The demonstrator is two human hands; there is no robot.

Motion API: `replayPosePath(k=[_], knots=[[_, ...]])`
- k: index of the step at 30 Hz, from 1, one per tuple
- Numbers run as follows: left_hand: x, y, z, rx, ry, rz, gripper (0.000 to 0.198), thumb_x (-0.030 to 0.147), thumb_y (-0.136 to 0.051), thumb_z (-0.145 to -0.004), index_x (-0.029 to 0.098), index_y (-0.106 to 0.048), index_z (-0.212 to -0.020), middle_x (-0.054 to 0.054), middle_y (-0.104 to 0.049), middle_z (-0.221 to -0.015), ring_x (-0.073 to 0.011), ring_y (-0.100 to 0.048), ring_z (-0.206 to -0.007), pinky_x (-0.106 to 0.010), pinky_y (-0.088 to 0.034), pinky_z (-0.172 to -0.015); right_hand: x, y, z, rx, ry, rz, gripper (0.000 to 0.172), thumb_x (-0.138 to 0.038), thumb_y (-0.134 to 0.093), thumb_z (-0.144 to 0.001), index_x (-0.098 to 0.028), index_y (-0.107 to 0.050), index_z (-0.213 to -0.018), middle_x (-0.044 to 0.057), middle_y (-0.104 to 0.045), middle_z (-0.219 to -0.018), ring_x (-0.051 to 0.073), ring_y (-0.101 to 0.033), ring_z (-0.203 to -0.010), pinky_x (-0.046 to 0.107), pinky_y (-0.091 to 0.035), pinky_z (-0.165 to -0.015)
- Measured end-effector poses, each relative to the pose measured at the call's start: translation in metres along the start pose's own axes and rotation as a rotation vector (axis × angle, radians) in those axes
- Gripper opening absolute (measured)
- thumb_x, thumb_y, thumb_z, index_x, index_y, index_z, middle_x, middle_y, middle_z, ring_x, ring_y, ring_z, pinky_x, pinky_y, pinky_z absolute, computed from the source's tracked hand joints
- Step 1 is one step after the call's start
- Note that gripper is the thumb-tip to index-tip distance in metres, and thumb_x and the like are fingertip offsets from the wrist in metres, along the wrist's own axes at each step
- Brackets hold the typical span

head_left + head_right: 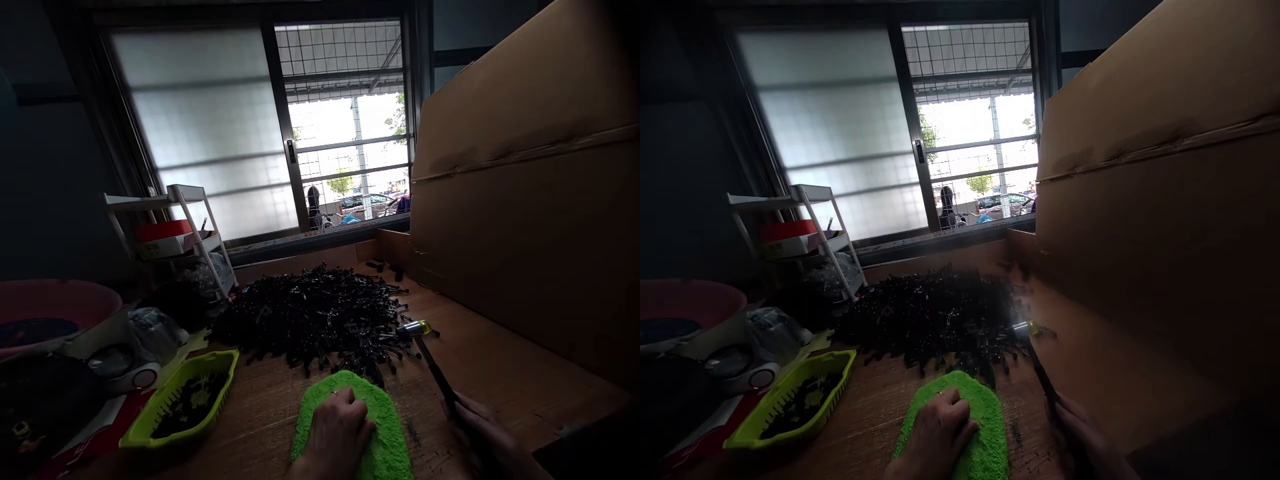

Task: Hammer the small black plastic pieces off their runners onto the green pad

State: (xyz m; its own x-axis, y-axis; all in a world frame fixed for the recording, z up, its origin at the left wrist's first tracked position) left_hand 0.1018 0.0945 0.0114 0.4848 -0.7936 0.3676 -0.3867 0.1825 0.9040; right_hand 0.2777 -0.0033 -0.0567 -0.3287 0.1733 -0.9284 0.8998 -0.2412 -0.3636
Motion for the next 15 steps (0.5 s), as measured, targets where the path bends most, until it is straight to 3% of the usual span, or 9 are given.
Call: replayPosePath(k=[3, 8, 10, 13, 15], knots=[[0.009, 0.008, 0.007, 0.031, -0.060, -0.024, 0.014, 0.034, -0.055, -0.080, 0.020, -0.053, -0.076, -0.002, -0.053, -0.092, -0.0178, -0.047, -0.083, -0.029, -0.036, -0.071, -0.002, -0.001, 0.003, -0.005, -0.029, -0.036, 0.032, -0.045, -0.049, -0.088, -0.019, -0.052, -0.069, -0.004, -0.041, -0.056, 0.008, -0.036, -0.043, 0.020, -0.031, -0.041], [0.017, 0.017, 0.020, -0.006, -0.168, 0.030, 0.025, 0.042, -0.065, -0.072, 0.023, -0.057, -0.085, -0.001, -0.055, -0.099, -0.0205, -0.047, -0.093, -0.034, -0.037, -0.084, 0.011, 0.014, 0.000, 0.037, -0.080, -0.097, 0.029, -0.045, -0.047, -0.089, -0.020, -0.053, -0.078, -0.005, -0.039, -0.056, 0.008, -0.035, -0.042, 0.020, -0.029, -0.040], [0.021, 0.017, 0.024, -0.018, -0.210, 0.074, 0.032, 0.047, -0.066, -0.069, 0.025, -0.059, -0.092, -0.002, -0.056, -0.105, -0.0228, -0.048, -0.099, -0.041, -0.033, -0.094, 0.015, 0.019, -0.002, 0.053, -0.082, -0.113, 0.027, -0.045, -0.049, -0.088, -0.020, -0.053, -0.078, -0.005, -0.040, -0.056, 0.008, -0.036, -0.043, 0.019, -0.029, -0.040], [0.020, 0.020, 0.027, -0.024, -0.213, 0.174, 0.047, 0.053, -0.071, -0.061, 0.032, -0.061, -0.101, -0.003, -0.051, -0.120, -0.0291, -0.042, -0.113, -0.052, -0.017, -0.104, 0.015, 0.020, -0.003, 0.059, -0.078, -0.132, 0.025, -0.044, -0.051, -0.087, -0.021, -0.053, -0.080, -0.004, -0.042, -0.057, 0.008, -0.036, -0.043, 0.019, -0.029, -0.040], [0.012, 0.027, 0.028, 0.035, -0.166, 0.312, 0.052, 0.054, -0.071, -0.061, 0.033, -0.059, -0.107, -0.004, -0.046, -0.127, -0.0310, -0.037, -0.120, -0.052, -0.018, -0.105, 0.013, 0.018, -0.002, 0.058, -0.082, -0.137, 0.024, -0.044, -0.053, -0.086, -0.020, -0.054, -0.081, -0.004, -0.042, -0.058, 0.008, -0.035, -0.043, 0.020, -0.029, -0.040]])
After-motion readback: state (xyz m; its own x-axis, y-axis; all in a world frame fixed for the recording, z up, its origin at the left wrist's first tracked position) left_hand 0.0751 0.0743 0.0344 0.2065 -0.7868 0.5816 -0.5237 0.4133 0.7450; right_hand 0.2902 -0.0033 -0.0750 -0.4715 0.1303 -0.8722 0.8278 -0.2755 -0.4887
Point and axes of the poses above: each hand's wrist, its own z-axis away from the middle knuckle, its own y-axis out of the back of the hand, x = y × z, the point moved 9 cm from there along -z, towards the middle knuckle
